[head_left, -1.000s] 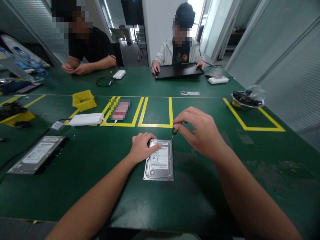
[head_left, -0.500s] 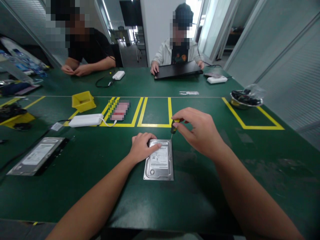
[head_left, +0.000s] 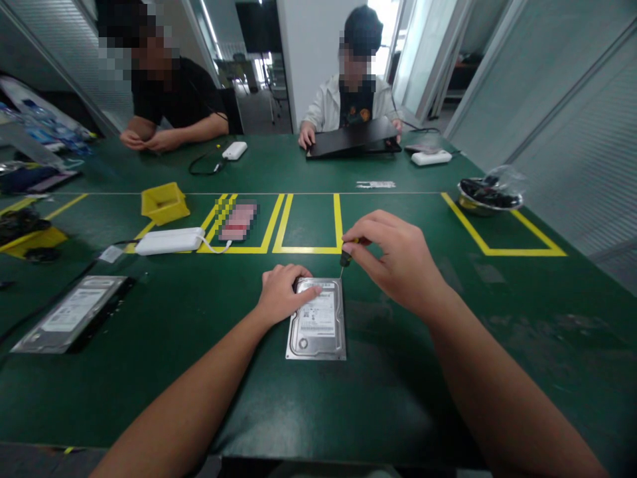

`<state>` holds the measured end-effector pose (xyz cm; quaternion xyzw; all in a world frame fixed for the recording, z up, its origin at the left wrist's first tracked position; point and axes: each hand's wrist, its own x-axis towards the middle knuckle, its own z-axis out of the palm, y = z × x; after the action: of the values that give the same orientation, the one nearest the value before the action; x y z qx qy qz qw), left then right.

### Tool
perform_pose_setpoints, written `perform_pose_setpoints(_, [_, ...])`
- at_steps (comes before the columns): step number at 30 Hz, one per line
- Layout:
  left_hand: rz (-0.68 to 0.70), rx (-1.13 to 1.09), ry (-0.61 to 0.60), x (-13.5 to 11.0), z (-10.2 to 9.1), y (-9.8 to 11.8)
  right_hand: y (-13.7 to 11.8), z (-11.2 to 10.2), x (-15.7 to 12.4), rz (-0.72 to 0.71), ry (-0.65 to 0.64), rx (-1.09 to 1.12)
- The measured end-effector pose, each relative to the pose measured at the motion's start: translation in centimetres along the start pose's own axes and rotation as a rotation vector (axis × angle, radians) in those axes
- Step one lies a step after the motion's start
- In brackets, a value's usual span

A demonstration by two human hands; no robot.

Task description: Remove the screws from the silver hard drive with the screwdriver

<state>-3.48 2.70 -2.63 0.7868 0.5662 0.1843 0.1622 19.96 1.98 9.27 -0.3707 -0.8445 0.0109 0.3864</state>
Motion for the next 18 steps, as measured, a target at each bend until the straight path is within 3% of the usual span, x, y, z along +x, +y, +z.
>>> perform_pose_setpoints(18, [0.013, -0.017, 0.004, -0.23, -0.24, 0.10, -0.18, -0.51, 0.29, 0.028, -0.059, 0.049])
